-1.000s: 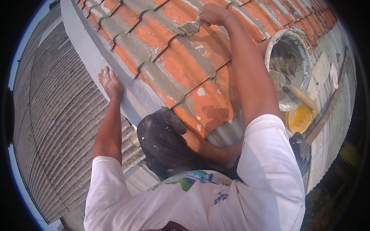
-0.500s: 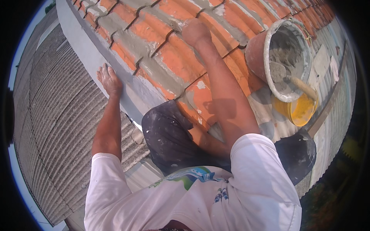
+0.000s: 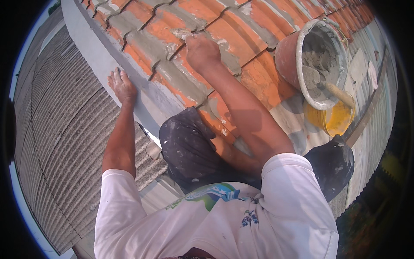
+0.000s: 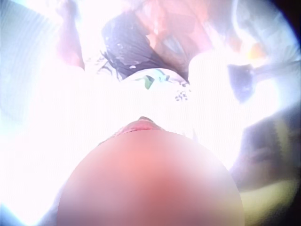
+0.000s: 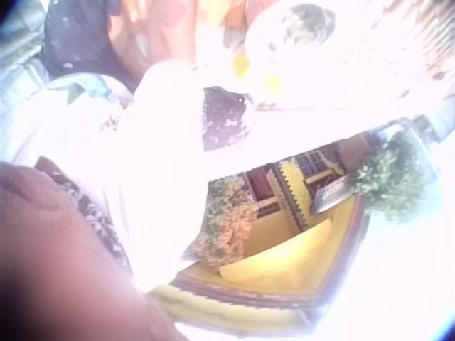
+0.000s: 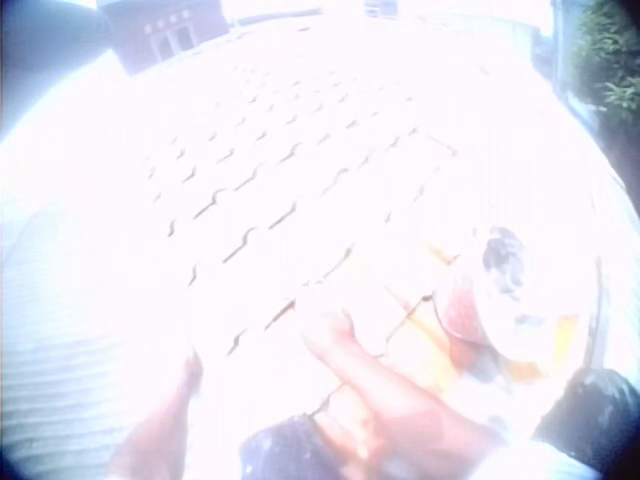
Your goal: The person is on a tiled roof, using a trowel to scoop cement from a bucket and apply it to the gaps between the orange roof tiles. They repeatedly smooth the cement into the joints to seal them.
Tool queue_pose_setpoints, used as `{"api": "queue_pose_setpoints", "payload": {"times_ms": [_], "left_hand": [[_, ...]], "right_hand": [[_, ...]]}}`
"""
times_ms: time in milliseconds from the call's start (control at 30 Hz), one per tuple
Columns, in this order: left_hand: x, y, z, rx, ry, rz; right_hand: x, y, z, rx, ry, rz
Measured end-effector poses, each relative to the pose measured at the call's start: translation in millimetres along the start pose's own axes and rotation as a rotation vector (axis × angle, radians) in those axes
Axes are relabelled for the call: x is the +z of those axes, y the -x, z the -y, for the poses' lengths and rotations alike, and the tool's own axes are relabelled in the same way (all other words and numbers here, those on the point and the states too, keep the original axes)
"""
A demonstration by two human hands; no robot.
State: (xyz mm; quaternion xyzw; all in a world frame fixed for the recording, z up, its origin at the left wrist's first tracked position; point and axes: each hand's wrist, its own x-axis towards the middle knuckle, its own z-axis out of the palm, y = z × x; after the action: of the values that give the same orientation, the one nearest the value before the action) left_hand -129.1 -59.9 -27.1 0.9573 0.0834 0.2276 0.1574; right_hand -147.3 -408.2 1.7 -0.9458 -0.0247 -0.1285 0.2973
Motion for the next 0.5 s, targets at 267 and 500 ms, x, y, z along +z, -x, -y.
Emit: {"api": "queue_pose_setpoints", "payload": {"times_ms": [267,500], "left_hand": [[-1.5,2.2,0.2,0.01,0.003,-0.013],[-0.7,0.5,0.0,-0.004,-0.029,0.007]], "right_hand": [[-20.3,-50.0,-54.6,0.237,-0.115,0.005],[-5.2,-40.7,-51.9,0.467,-0.472,0.018]]}}
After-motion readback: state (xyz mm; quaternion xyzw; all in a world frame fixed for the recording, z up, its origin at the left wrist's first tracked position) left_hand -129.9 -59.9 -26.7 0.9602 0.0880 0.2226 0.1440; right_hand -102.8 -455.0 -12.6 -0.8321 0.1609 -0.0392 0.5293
